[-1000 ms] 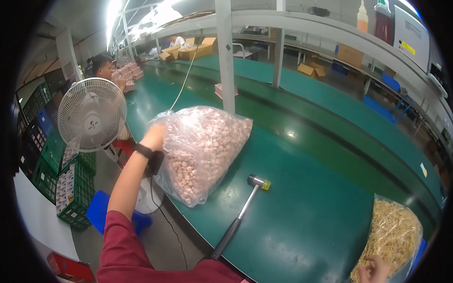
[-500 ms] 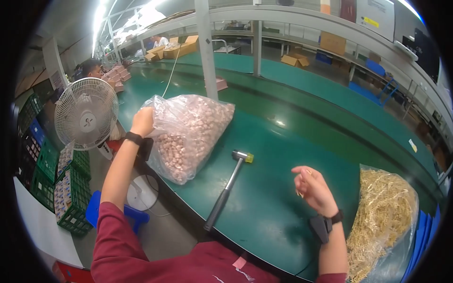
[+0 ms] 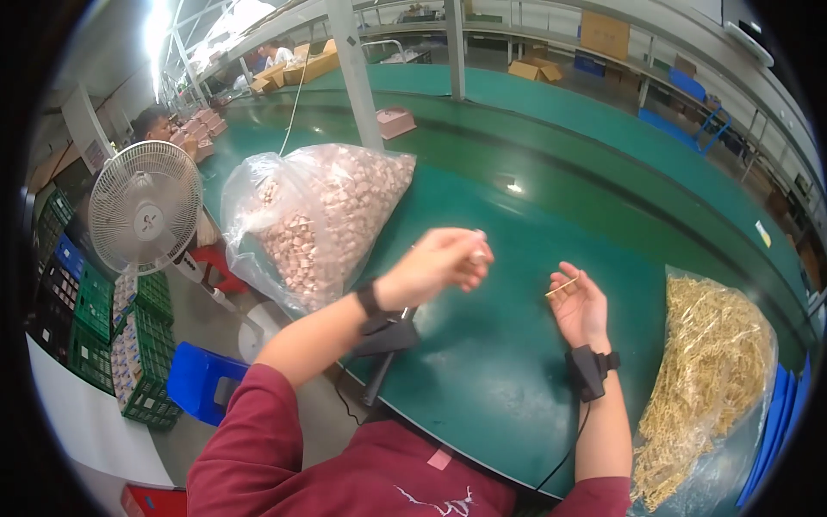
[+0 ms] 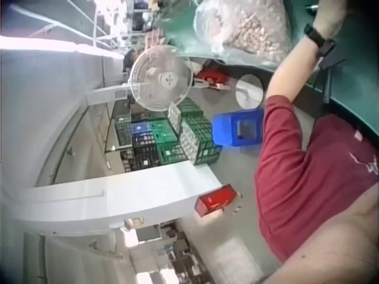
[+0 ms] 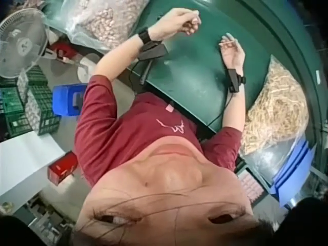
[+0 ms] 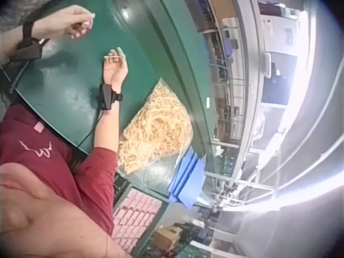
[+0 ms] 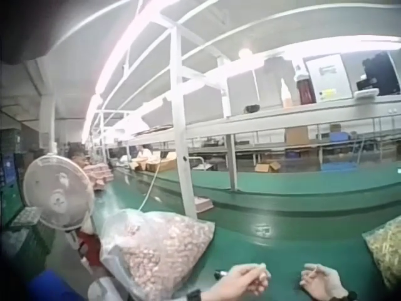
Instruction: Packaging small components into pink boxes on a factory assembly line.
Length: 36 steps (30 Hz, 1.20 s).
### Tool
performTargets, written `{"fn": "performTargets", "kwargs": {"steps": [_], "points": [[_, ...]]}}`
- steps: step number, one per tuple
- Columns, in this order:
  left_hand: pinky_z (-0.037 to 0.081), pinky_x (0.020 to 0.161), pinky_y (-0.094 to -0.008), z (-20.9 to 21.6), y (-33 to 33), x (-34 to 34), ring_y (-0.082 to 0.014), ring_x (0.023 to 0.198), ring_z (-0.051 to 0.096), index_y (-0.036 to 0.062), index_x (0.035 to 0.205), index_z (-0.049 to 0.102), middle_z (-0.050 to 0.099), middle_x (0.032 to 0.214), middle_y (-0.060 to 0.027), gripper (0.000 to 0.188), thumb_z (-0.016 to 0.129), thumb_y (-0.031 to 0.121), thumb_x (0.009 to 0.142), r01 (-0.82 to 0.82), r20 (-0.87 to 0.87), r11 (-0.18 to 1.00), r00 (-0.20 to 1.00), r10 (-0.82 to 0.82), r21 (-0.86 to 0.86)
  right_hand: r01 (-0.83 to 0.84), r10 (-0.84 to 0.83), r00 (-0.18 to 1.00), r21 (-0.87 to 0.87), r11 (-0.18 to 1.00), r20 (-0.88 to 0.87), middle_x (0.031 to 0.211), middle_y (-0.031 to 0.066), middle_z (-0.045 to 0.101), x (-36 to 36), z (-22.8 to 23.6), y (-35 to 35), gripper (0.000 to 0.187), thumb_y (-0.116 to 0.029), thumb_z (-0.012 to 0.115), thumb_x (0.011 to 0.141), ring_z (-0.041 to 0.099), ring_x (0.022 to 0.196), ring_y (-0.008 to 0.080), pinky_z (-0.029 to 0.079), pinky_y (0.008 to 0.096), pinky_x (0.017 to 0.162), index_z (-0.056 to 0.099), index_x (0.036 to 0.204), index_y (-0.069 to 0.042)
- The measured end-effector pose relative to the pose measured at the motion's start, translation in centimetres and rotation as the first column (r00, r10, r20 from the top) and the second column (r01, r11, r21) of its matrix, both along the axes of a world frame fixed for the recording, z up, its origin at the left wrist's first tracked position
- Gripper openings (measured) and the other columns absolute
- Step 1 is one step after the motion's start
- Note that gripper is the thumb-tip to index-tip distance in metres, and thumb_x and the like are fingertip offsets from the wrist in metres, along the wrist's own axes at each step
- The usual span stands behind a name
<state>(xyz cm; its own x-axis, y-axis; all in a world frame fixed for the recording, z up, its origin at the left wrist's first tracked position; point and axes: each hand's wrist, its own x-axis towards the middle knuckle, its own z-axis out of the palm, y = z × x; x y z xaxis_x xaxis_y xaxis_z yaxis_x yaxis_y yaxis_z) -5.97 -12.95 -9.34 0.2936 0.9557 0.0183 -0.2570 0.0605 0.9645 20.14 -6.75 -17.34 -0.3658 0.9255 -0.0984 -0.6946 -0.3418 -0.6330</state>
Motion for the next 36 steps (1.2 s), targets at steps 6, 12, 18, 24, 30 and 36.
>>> {"fn": "performTargets", "kwargs": {"steps": [6,12,18,24,30,36], "points": [[0.051,0.063,-0.0240,-6.2,3.6,3.9,-0.0115,0.073,0.061,0.0032,0.096,0.058,0.063,0.085,-0.0056,0.023,0.052,0.025,0.097,-0.031,-0.003,0.999,1.000,0.031,0.010,0.103,-0.115,0.988,0.114,0.988,0.106,0.094,0.0111,0.063,-1.2,-0.5,-1.4,0.025,-0.019,0.051,0.097,0.062,0.088,0.0194,0.053,0.0302,0.081,0.058,0.107,0.002],[0.051,0.064,-0.0242,-7.0,4.4,3.2,-0.0123,0.076,0.061,0.0015,0.102,0.054,0.062,0.086,-0.0061,0.015,0.047,0.012,0.096,-0.149,0.047,0.988,0.987,0.151,-0.033,0.047,-0.062,0.988,0.108,0.993,0.144,0.091,0.0077,0.061,-1.0,-0.3,-1.5,0.026,-0.021,0.050,0.098,0.061,0.090,0.0200,0.051,0.0317,0.088,0.057,0.108,0.002],[0.043,0.057,-0.0224,-7.7,5.3,2.9,-0.0089,0.064,0.050,0.0005,0.104,0.052,0.053,0.077,-0.0024,0.021,0.036,0.002,0.091,-0.068,-0.005,0.994,0.998,0.067,-0.090,0.001,-0.026,0.985,0.144,0.990,0.170,0.086,0.0049,0.062,-0.4,-0.1,-1.1,0.024,-0.019,0.051,0.097,0.061,0.090,0.0188,0.050,0.0326,0.091,0.058,0.108,0.001],[0.037,0.052,-0.0219,-8.0,4.8,3.1,-0.0076,0.060,0.044,-0.0003,0.103,0.052,0.048,0.072,-0.0009,0.024,0.033,0.001,0.088,-0.095,-0.182,0.994,0.978,0.103,0.052,-0.021,-0.009,0.979,0.146,0.989,0.202,0.087,0.0077,0.066,-0.9,-0.1,-1.5,0.019,-0.013,0.056,0.093,0.064,0.091,0.0183,0.051,0.0336,0.090,0.062,0.104,0.001],[0.039,0.055,-0.0239,-8.7,4.6,3.3,-0.0077,0.061,0.046,0.0006,0.106,0.053,0.053,0.073,-0.0007,0.023,0.037,0.006,0.091,-0.061,-0.324,0.954,0.933,0.159,0.293,-0.097,0.051,0.974,0.203,0.974,0.221,0.093,0.0113,0.068,-1.1,-0.2,-1.7,0.017,-0.007,0.060,0.088,0.065,0.094,0.0206,0.049,0.0338,0.093,0.063,0.103,0.001],[0.044,0.060,-0.0297,-7.4,4.0,4.0,-0.0135,0.065,0.056,-0.0018,0.099,0.058,0.061,0.071,-0.0051,0.023,0.048,0.018,0.095,-0.057,-0.355,0.947,0.918,0.174,0.315,-0.103,0.053,0.968,0.198,0.975,0.246,0.093,0.0116,0.068,-1.0,0.3,-1.7,0.017,-0.005,0.061,0.086,0.065,0.091,0.0193,0.049,0.0321,0.091,0.063,0.102,0.000]]}}
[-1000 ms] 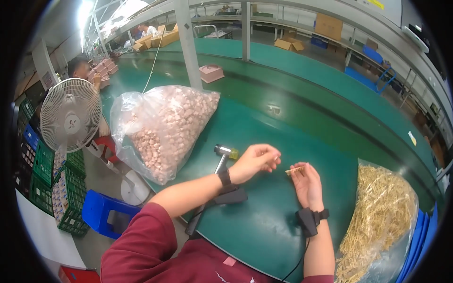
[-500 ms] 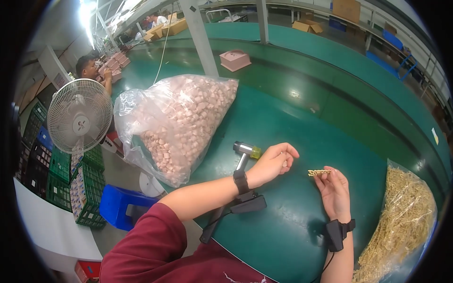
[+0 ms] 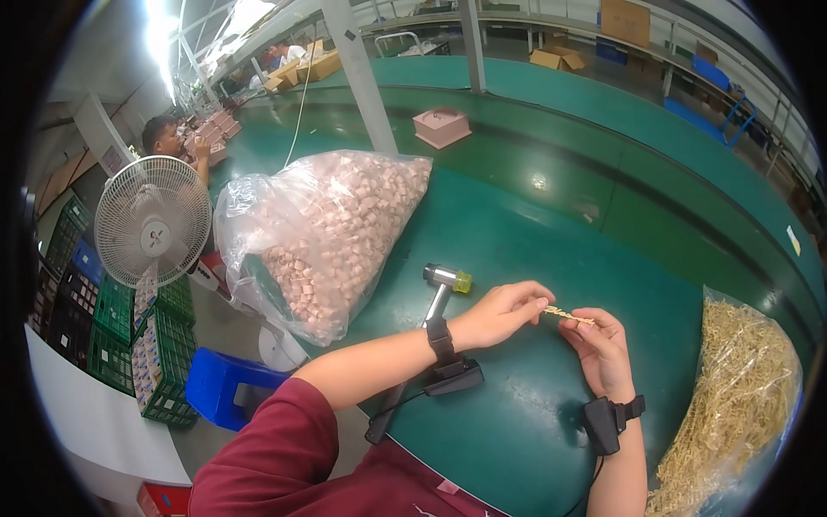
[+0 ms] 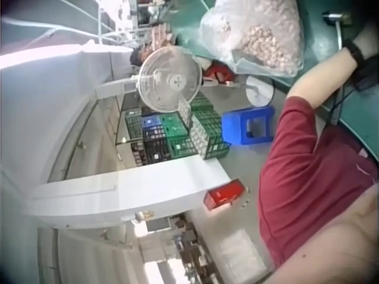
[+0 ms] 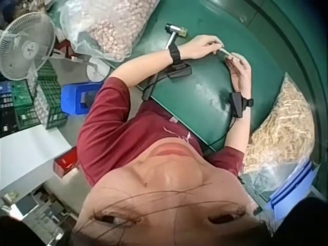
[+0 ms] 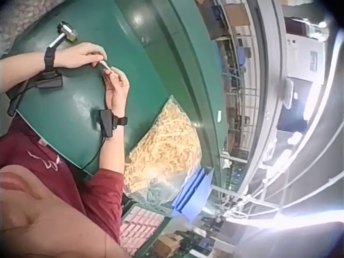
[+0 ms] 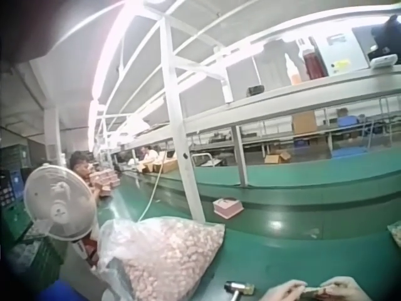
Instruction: Packaging small components into pink boxes on a factory assembly line.
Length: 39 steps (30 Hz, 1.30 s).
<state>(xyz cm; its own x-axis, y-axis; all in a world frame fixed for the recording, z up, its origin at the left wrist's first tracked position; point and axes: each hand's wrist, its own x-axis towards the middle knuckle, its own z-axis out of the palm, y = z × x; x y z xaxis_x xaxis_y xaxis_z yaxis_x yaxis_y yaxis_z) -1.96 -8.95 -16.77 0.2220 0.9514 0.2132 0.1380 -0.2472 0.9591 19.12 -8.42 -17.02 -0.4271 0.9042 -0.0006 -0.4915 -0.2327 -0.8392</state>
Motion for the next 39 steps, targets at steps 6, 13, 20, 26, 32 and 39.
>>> {"fn": "performTargets", "kwargs": {"steps": [6,13,20,26,32,39], "points": [[0.043,0.062,-0.0227,0.5,0.0,-0.6,-0.0060,0.070,0.053,0.0006,0.097,0.062,0.062,0.076,-0.0014,0.027,0.056,0.027,0.093,0.133,-0.078,0.986,0.987,-0.140,-0.097,-0.018,0.019,0.999,-0.021,1.000,0.033,0.093,0.0119,0.068,0.3,-0.4,-0.3,0.018,-0.004,0.061,0.085,0.064,0.089,0.0173,0.049,0.0306,0.088,0.063,0.103,0.001],[0.044,0.062,-0.0235,0.3,0.4,-0.6,-0.0066,0.069,0.054,0.0009,0.095,0.063,0.063,0.077,-0.0019,0.023,0.060,0.024,0.091,0.069,-0.052,0.998,0.996,-0.069,-0.009,-0.023,0.017,0.994,0.050,0.998,0.104,0.091,0.0106,0.067,-0.5,0.5,-0.3,0.021,-0.005,0.061,0.086,0.064,0.088,0.0168,0.049,0.0293,0.087,0.061,0.106,0.000],[0.044,0.062,-0.0245,0.2,-0.3,-0.6,-0.0087,0.067,0.055,0.0015,0.089,0.061,0.062,0.074,-0.0023,0.023,0.062,0.024,0.089,0.030,-0.054,0.999,0.998,-0.028,0.036,0.023,-0.023,0.998,-0.002,1.000,0.060,0.089,0.0087,0.067,-0.9,0.1,-0.5,0.019,-0.008,0.059,0.089,0.064,0.086,0.0159,0.049,0.0283,0.085,0.060,0.106,0.000],[0.044,0.061,-0.0250,1.1,-0.3,-0.4,-0.0088,0.068,0.054,0.0016,0.086,0.060,0.061,0.075,-0.0023,0.023,0.062,0.024,0.089,0.052,-0.116,0.998,0.992,-0.055,-0.032,0.035,-0.036,0.995,0.011,0.999,0.091,0.089,0.0079,0.066,-0.4,0.1,-0.3,0.015,-0.009,0.058,0.090,0.064,0.084,0.0148,0.049,0.0285,0.084,0.058,0.103,-0.001],[0.043,0.060,-0.0238,0.1,0.1,-0.7,-0.0073,0.068,0.053,0.0024,0.104,0.059,0.060,0.076,-0.0019,0.025,0.061,0.023,0.090,0.092,-0.016,0.996,0.996,-0.092,0.003,0.058,-0.057,0.998,-0.018,0.998,0.034,0.085,0.0071,0.065,-0.7,-0.4,0.4,0.012,-0.008,0.057,0.090,0.063,0.083,0.0156,0.049,0.0299,0.085,0.056,0.101,-0.002],[0.044,0.059,-0.0240,9.1,-4.0,-2.5,-0.0124,0.064,0.053,0.0024,0.118,0.047,0.061,0.077,-0.0070,0.046,0.071,0.011,0.079,-0.183,-0.105,0.657,0.922,0.374,0.731,0.144,-0.154,0.984,-0.103,0.984,-0.092,0.082,0.0049,0.062,-0.1,0.5,0.6,0.011,-0.009,0.058,0.089,0.060,0.082,0.0145,0.049,0.0321,0.086,0.056,0.100,-0.005]]}}
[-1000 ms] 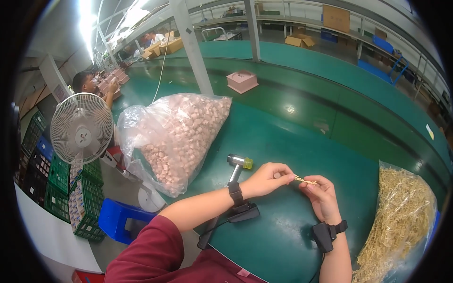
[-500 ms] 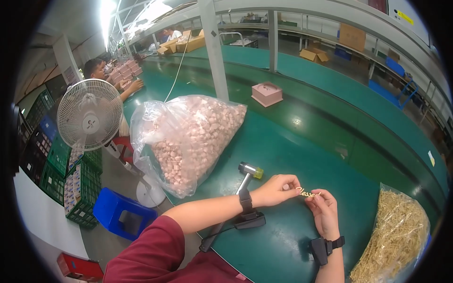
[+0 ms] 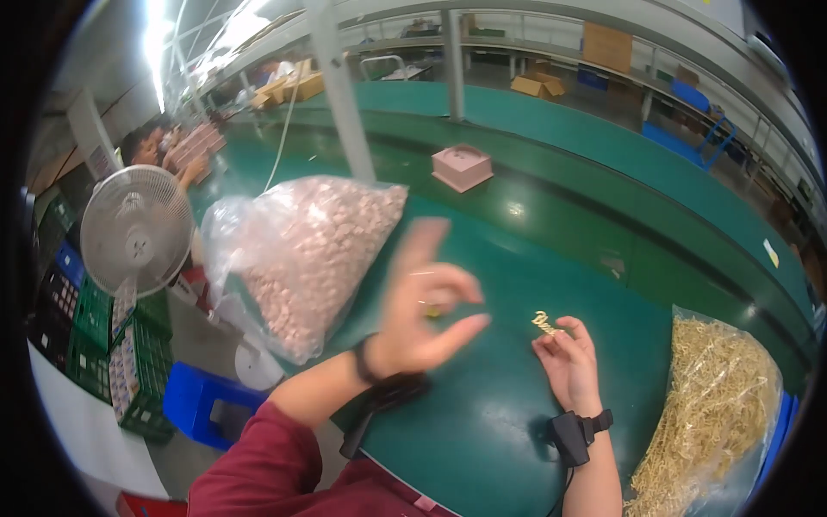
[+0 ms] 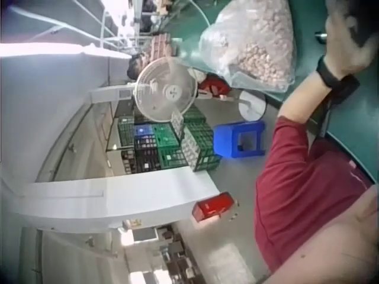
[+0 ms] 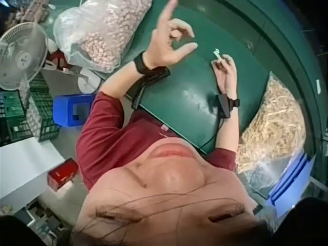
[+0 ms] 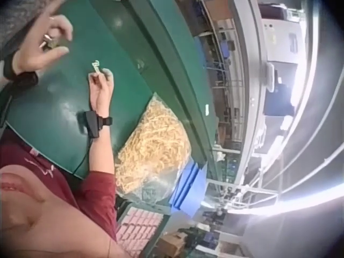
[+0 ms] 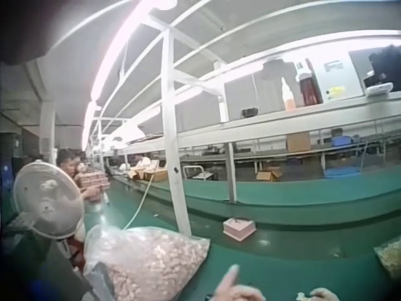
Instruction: Packaging small components into pink boxes on a factory assembly line.
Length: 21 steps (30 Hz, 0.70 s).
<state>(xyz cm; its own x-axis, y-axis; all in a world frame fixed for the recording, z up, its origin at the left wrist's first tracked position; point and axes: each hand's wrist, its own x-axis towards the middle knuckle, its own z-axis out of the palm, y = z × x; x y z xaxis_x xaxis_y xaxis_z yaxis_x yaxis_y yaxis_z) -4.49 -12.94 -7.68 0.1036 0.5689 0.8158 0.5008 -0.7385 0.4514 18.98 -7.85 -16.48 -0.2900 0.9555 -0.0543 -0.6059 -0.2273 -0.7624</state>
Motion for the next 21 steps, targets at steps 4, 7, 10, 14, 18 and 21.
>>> {"fn": "performTargets", "kwargs": {"steps": [4,7,10,14,18,21], "points": [[0.040,0.069,-0.0285,6.2,-6.4,-2.1,-0.0120,0.079,0.049,0.0007,0.080,0.057,0.049,0.078,0.0016,0.025,0.063,0.025,0.082,-0.167,0.312,0.483,0.920,-0.238,0.860,0.024,-0.025,0.999,-0.061,0.998,-0.021,0.084,0.0057,0.062,0.1,0.2,-0.7,0.011,-0.008,0.059,0.089,0.060,0.084,0.0155,0.049,0.0335,0.086,0.056,0.099,-0.004],[0.033,0.068,-0.0290,8.9,-8.8,-3.4,-0.0157,0.075,0.034,-0.0001,0.147,0.019,0.037,0.083,-0.0029,0.079,0.056,0.032,0.085,-0.206,0.282,0.700,0.959,0.006,0.684,-0.085,0.081,0.996,-0.101,0.991,-0.048,0.085,0.0058,0.061,-0.3,-0.2,-0.6,0.012,-0.005,0.061,0.087,0.060,0.085,0.0158,0.049,0.0337,0.087,0.056,0.099,-0.004],[0.036,0.075,-0.0301,9.4,-7.2,-3.7,-0.0186,0.081,0.040,-0.0047,0.140,0.032,0.045,0.092,-0.0069,0.065,0.053,0.025,0.086,0.047,-0.059,0.468,0.998,0.011,0.882,-0.089,0.087,0.994,-0.041,0.995,-0.061,0.087,0.0079,0.063,-0.3,-0.5,0.5,0.014,-0.005,0.060,0.088,0.061,0.087,0.0170,0.049,0.0333,0.087,0.056,0.101,-0.002],[0.038,0.088,-0.0262,8.3,4.4,-3.6,-0.0151,0.097,0.052,0.0037,0.127,0.050,0.055,0.105,-0.0064,0.047,0.064,0.010,0.082,-0.108,0.253,0.972,0.954,0.160,-0.208,-0.072,0.069,0.996,-0.049,0.996,-0.056,0.087,0.0068,0.062,1.0,-1.0,0.4,0.012,-0.007,0.061,0.088,0.061,0.087,0.0165,0.049,0.0330,0.087,0.056,0.099,-0.004],[0.037,0.094,-0.0324,1.1,16.9,-8.1,-0.0200,0.110,0.049,-0.0025,0.138,0.037,0.052,0.126,-0.0122,0.076,0.071,0.033,0.081,-0.099,0.152,0.628,0.930,0.334,-0.771,-0.102,0.096,0.991,-0.061,0.993,-0.093,0.087,0.0058,0.062,0.3,-1.4,0.6,0.011,-0.009,0.061,0.089,0.060,0.086,0.0158,0.049,0.0328,0.087,0.057,0.097,-0.005],[0.036,0.101,-0.0385,-4.6,24.3,-9.2,-0.0303,0.124,0.044,-0.0089,0.140,0.027,0.042,0.137,-0.0219,0.103,0.079,0.044,0.069,-0.266,-0.033,0.554,0.918,0.395,-0.789,-0.114,0.106,0.988,-0.067,0.991,-0.113,0.087,0.0059,0.062,0.4,-1.2,0.9,0.010,-0.010,0.061,0.090,0.060,0.087,0.0157,0.049,0.0327,0.087,0.057,0.097,-0.005]]}}
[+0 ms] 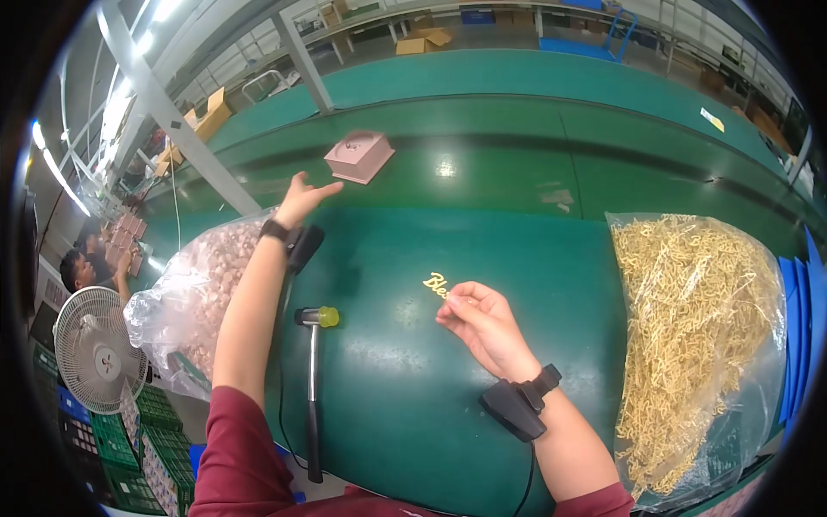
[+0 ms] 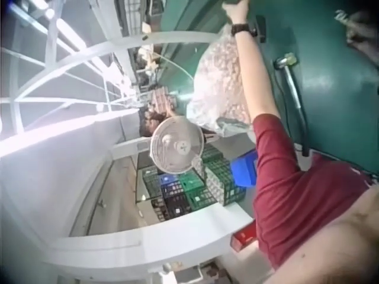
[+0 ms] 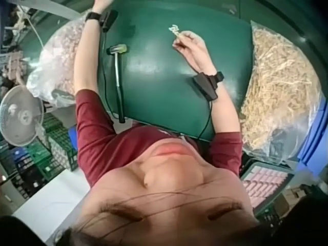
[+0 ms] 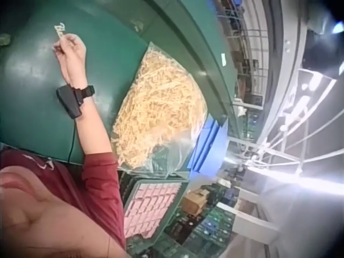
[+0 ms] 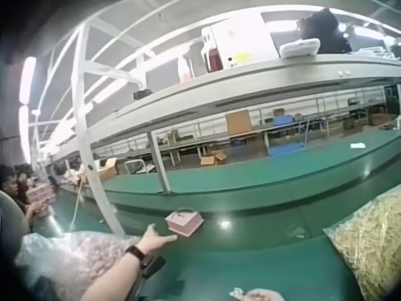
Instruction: Packaging small components into pink boxes on a factory assembly line.
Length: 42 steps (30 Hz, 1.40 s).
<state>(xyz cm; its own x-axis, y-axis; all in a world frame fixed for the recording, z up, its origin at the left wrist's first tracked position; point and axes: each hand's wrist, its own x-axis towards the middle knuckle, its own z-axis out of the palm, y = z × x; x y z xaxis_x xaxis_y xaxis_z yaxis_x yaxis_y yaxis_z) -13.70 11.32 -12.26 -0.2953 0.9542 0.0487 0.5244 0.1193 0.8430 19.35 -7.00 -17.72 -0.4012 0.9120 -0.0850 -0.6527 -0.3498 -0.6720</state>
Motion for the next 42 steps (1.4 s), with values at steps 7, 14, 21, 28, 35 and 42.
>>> {"fn": "performTargets", "kwargs": {"steps": [7,14,21,28,35,42], "points": [[0.040,0.101,-0.0413,-4.4,8.8,3.9,-0.0386,0.122,0.046,-0.0097,0.141,0.016,0.044,0.132,-0.0296,0.135,0.087,0.054,0.045,-0.125,-0.475,0.991,0.870,0.131,0.044,0.007,-0.009,0.999,-0.049,0.999,-0.031,0.089,0.0053,0.063,0.2,-0.4,0.2,0.008,-0.009,0.060,0.090,0.060,0.087,0.0152,0.049,0.0320,0.087,0.057,0.097,-0.006],[0.047,0.086,-0.0314,-1.7,8.9,3.6,-0.0291,0.095,0.063,-0.0106,0.111,0.058,0.065,0.100,-0.0201,0.081,0.081,0.046,0.058,-0.048,-0.218,0.996,0.974,0.064,0.080,0.041,-0.041,0.999,0.048,0.998,-0.002,0.088,0.0054,0.064,-0.3,0.0,0.3,0.007,-0.007,0.060,0.090,0.060,0.086,0.0140,0.049,0.0316,0.084,0.059,0.097,-0.006],[0.041,0.067,-0.0235,3.1,-6.6,6.9,-0.0090,0.073,0.054,-0.0029,0.091,0.065,0.063,0.082,-0.0042,0.044,0.064,0.040,0.083,0.251,0.313,0.939,0.895,-0.318,0.236,0.014,-0.004,0.999,0.219,0.976,-0.046,0.086,0.0074,0.065,0.9,-0.2,-0.1,0.009,-0.004,0.064,0.087,0.062,0.079,0.0154,0.050,0.0289,0.075,0.064,0.096,-0.002],[0.040,0.068,-0.0233,-1.7,-22.1,8.0,-0.0092,0.078,0.055,-0.0011,0.098,0.065,0.063,0.089,-0.0022,0.041,0.058,0.038,0.088,0.284,0.647,0.928,0.666,-0.372,0.241,-0.140,-0.071,0.970,0.772,0.621,0.233,0.073,0.0106,0.066,2.4,8.8,-2.3,0.014,-0.004,0.077,0.071,0.058,0.066,0.0180,0.045,0.0295,0.058,0.071,0.084,-0.002],[0.043,0.074,-0.0260,-4.0,-26.4,9.2,-0.0127,0.084,0.057,-0.0059,0.110,0.061,0.065,0.094,-0.0074,0.054,0.053,0.043,0.090,0.443,0.518,0.882,0.724,-0.456,0.159,-0.273,-0.632,0.634,0.894,0.357,0.446,0.071,0.0097,0.067,-0.6,11.2,-8.0,0.013,0.001,0.077,0.065,0.059,0.069,0.0183,0.046,0.0280,0.063,0.072,0.077,-0.002],[0.044,0.083,-0.0298,-4.1,-26.3,9.6,-0.0197,0.092,0.059,-0.0073,0.113,0.059,0.066,0.100,-0.0151,0.059,0.052,0.047,0.090,0.428,0.460,0.875,0.745,-0.482,0.225,-0.194,-0.790,0.493,0.932,0.308,0.363,0.076,0.0080,0.067,-2.1,8.0,-9.1,0.013,0.003,0.074,0.067,0.059,0.070,0.0186,0.046,0.0269,0.065,0.071,0.079,-0.001]]}}
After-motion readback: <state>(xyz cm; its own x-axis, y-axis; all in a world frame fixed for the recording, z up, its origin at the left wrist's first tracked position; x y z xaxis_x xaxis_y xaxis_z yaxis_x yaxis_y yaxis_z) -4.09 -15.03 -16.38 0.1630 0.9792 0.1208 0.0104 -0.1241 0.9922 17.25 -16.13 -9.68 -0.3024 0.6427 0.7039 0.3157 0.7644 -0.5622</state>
